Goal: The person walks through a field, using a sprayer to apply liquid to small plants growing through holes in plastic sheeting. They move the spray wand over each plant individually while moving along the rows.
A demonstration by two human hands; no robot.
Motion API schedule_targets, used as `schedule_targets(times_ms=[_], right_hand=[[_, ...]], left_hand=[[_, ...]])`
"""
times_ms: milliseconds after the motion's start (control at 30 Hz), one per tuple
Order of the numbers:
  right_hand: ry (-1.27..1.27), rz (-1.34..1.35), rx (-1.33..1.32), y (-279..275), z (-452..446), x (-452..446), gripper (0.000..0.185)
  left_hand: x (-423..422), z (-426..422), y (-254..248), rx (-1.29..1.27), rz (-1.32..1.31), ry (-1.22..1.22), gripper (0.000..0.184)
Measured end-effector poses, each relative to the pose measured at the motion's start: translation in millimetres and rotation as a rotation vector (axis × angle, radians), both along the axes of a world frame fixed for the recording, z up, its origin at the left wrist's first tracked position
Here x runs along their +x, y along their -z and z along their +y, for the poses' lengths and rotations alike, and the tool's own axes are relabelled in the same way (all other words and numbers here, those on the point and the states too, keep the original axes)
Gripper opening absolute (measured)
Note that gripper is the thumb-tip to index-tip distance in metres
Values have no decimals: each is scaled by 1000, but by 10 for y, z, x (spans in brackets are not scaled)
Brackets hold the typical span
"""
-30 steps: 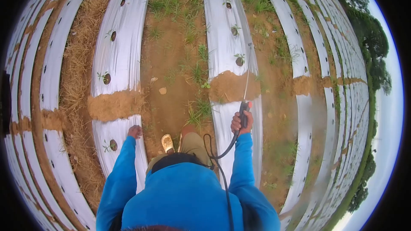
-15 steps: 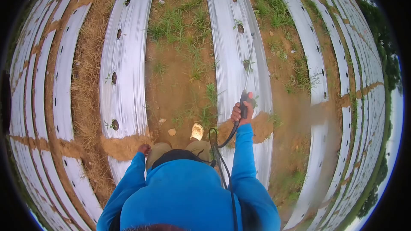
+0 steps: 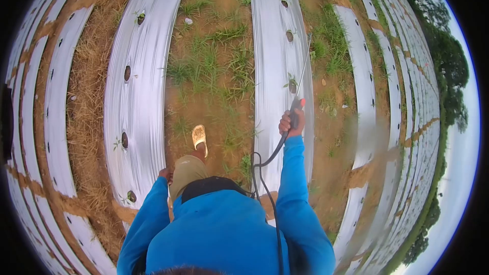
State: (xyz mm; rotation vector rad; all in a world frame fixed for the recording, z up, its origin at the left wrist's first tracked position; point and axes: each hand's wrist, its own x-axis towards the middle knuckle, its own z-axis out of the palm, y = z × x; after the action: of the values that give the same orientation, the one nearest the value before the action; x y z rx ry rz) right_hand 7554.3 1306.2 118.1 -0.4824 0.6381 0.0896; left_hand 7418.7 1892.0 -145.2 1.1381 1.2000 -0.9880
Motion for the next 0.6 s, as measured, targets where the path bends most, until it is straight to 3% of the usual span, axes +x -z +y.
schedule_targets(times_ms=[67,100,133,233,333,467,600], right_hand=[[31,-1,11,-111,54,530,34],[26,-8,33,-179,37,761,34],[32,-9,63,-216,44,923,34],[-25,-64,69,-390,-5,1445,35],[-18,-47,115,-412,-64,2096,35],[14,-63,81,-200,-334,3298,34],[70,-20,67,145,-640,4739,31]], left_hand=[[638,-208,-184,138,-104,320,21],[960,-218,-144,35,-234,155,23],[1254,-211,-110,30,-288,155,22],[2584,-384,-646,-2,-374,99,20],[3623,-411,-714,1,-517,119,18],[4670,-412,-389,127,-504,226,19],[5267,-469,-260,217,-250,254,20]])
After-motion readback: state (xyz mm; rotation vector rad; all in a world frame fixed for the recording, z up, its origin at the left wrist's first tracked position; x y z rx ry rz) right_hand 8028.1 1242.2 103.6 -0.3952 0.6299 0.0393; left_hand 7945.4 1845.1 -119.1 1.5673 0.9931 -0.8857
